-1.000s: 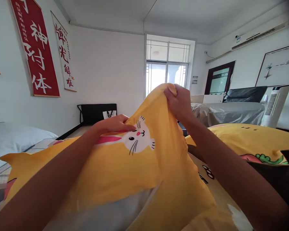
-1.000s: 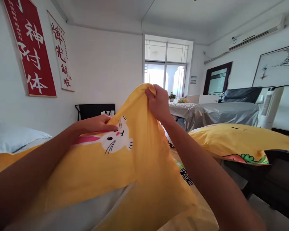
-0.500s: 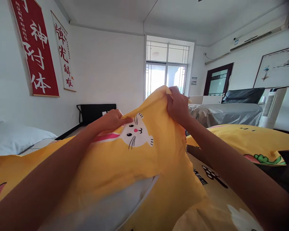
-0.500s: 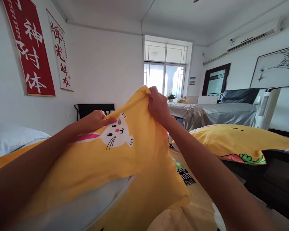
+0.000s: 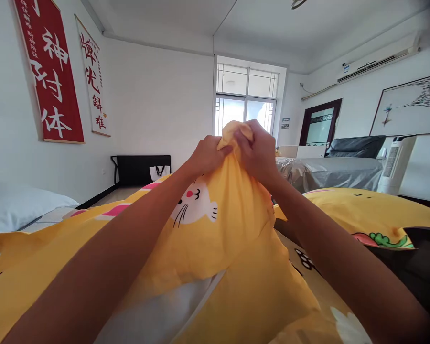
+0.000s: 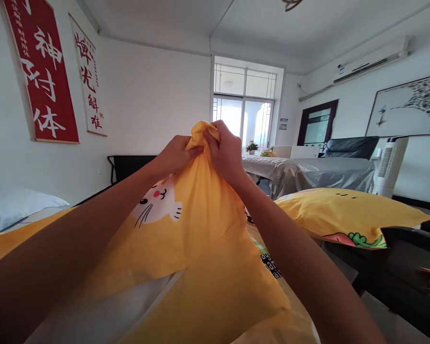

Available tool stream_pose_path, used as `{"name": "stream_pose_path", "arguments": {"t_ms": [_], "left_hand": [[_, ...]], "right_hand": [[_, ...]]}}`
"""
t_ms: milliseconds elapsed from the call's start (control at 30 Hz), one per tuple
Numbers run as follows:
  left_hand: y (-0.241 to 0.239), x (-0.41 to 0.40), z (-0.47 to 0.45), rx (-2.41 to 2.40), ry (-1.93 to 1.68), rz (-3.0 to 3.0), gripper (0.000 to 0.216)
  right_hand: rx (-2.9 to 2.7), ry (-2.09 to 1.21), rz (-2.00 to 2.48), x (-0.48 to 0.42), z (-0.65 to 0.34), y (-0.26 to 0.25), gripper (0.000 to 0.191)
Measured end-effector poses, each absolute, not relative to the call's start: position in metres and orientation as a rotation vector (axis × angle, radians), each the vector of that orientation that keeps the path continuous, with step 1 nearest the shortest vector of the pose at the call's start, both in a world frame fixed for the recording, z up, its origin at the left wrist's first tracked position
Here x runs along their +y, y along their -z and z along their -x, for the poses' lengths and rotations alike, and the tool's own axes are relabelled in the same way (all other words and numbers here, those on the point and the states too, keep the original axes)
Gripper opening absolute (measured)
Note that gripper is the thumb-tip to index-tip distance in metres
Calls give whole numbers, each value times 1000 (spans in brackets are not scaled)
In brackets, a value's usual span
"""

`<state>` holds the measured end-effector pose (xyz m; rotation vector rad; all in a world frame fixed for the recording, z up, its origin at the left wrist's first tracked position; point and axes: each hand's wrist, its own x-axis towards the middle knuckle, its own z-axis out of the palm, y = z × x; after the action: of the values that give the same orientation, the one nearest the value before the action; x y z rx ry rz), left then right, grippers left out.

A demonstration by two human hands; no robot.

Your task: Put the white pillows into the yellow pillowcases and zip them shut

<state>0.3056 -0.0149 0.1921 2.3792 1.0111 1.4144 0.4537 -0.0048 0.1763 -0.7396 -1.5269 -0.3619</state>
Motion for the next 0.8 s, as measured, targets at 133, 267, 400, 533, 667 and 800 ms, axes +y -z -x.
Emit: {"name": "stream_pose_path", "arguments": {"t_ms": [133, 267, 400, 533, 667, 800], "left_hand": [[-185, -8, -301, 962, -1519, -2278, 30], [-181, -4, -301, 903, -1492, -2241, 34], [-177, -1, -312, 957, -1489, -2264, 40], [-175, -2, -312, 908, -1407, -2201, 42], [-176, 0, -301, 880, -1317, -2077, 40], [-177, 3, -295, 792, -1268, -2023, 42]], "right_hand": [[-1411, -34, 755, -20, -483, -141, 28], [-1594, -687, 851, -35, -485, -91, 29], [-1639, -707, 936, -34, -472, -70, 21], [-1661, -252, 1064, -28, -476, -72, 25], [-1589, -566, 930, -29, -491, -73, 24], [-1455, -1011, 775, -29, -503, -70, 36]]}}
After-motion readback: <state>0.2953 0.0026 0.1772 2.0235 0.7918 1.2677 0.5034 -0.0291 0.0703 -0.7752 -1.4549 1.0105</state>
